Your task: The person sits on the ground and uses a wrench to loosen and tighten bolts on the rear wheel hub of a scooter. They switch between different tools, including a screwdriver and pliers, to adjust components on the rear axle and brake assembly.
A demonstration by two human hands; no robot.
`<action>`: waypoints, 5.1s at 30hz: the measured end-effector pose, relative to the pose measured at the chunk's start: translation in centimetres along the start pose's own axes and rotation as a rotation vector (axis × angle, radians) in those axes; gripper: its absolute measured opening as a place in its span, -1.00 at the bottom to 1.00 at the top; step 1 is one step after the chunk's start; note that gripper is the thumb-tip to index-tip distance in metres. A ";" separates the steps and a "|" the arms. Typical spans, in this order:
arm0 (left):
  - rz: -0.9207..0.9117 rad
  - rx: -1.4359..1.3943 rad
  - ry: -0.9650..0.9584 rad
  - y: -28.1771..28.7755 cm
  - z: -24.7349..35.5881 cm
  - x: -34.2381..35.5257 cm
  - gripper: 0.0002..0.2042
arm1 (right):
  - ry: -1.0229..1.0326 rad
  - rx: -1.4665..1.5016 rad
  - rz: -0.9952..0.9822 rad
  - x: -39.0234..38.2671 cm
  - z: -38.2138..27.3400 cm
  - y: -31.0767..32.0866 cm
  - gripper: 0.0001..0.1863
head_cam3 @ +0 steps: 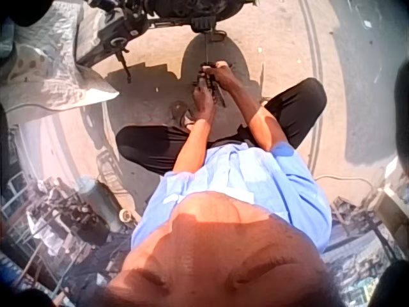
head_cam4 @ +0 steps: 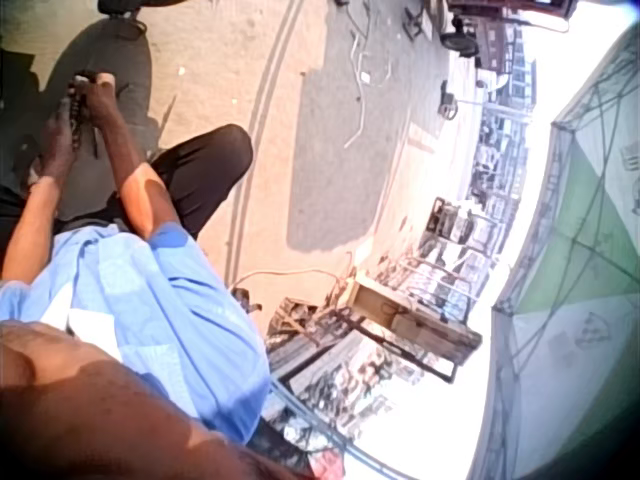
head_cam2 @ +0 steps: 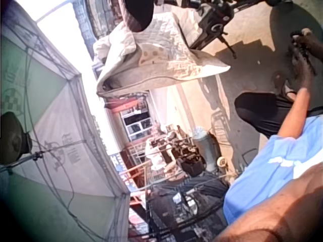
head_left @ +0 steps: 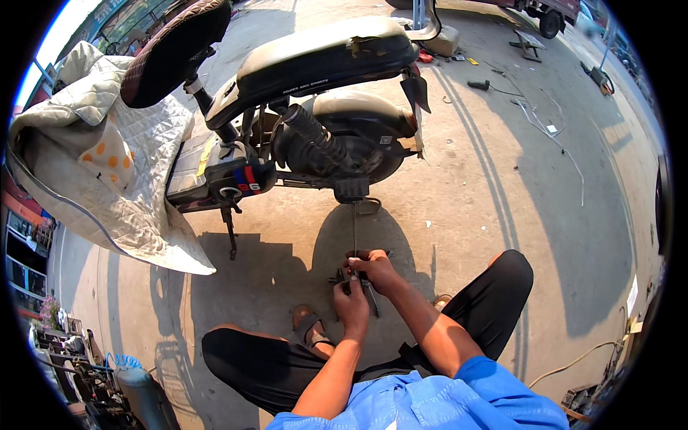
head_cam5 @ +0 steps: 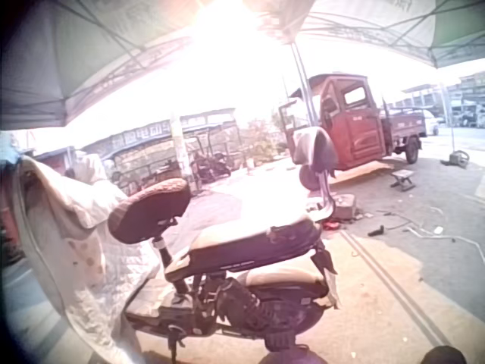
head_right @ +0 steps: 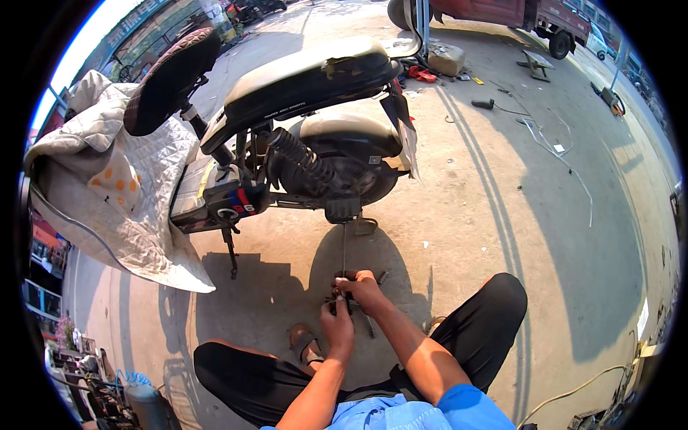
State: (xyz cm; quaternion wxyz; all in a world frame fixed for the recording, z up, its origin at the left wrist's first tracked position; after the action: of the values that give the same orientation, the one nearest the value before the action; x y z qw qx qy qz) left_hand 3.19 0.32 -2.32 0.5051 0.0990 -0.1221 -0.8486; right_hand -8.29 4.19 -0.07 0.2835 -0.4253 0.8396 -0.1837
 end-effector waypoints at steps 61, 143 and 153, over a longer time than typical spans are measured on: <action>-0.391 -0.969 0.748 -1.4 2.2 -1.4 -0.77 | 0.041 -0.469 0.142 -1.4 -2.4 0.8 -0.68; -0.412 -0.904 0.753 -2.9 -0.1 -1.4 -0.69 | 0.075 -0.686 0.204 -1.1 -1.8 2.0 -0.61; -0.250 -0.374 0.770 -2.1 -1.4 -0.5 -0.78 | -0.094 -0.767 0.441 -1.5 -0.1 3.8 -0.63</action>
State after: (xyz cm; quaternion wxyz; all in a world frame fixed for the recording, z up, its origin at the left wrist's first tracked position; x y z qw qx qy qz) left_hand 2.07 1.55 -4.33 0.4166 0.3287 0.2433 -0.8119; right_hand -9.93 7.58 -1.64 0.1753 -0.3181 0.9040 0.2256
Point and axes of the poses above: each hand's wrist, its own x-axis towards the middle knuckle, its own y-axis out of the back of the hand, z = x × y, the point moved 5 cm from there along x, towards the middle knuckle, and after that the axes turned 5 degrees about -z, right-handed, at the moved point
